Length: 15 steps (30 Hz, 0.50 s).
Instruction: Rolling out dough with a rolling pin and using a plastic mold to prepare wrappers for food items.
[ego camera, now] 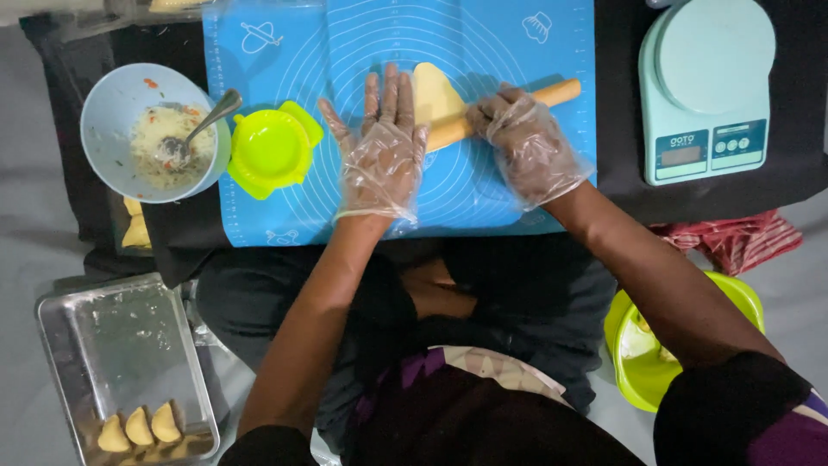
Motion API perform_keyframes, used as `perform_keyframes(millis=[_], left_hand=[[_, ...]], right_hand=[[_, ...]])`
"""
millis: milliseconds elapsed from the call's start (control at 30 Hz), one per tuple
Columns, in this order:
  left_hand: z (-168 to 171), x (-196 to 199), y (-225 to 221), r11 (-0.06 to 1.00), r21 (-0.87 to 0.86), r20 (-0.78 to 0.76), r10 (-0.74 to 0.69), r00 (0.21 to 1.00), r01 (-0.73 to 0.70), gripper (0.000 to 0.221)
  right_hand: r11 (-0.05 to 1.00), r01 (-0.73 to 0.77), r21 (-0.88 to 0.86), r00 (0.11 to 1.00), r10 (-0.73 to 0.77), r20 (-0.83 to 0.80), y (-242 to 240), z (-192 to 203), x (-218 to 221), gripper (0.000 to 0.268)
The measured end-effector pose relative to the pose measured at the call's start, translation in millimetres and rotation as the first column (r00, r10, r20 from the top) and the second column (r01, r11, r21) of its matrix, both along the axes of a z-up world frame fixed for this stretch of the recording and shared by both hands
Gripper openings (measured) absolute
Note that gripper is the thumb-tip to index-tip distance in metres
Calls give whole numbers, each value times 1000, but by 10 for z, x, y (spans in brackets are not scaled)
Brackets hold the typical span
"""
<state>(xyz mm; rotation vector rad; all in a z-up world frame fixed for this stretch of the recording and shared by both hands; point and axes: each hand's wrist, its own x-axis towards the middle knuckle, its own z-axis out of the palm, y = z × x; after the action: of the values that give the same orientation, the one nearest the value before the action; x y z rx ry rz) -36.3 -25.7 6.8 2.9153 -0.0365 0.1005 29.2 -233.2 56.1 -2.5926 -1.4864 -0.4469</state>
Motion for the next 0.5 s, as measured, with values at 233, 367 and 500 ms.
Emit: perform_keyframes(millis=[233, 367, 500], left_hand=[[23, -83, -47, 999, -36, -7, -31, 1000, 30, 66], [426, -175, -100, 995, 63, -329, -52, 943, 76, 68], [491, -181, -98, 992, 77, -254, -79, 964, 102, 67]], right_hand=[[996, -17, 87, 990, 29, -136, -67, 75, -165, 29], [969, 97, -226, 986, -124, -108, -32, 220, -266, 15], [973, -13, -230, 994, -13, -113, -257, 103, -37, 20]])
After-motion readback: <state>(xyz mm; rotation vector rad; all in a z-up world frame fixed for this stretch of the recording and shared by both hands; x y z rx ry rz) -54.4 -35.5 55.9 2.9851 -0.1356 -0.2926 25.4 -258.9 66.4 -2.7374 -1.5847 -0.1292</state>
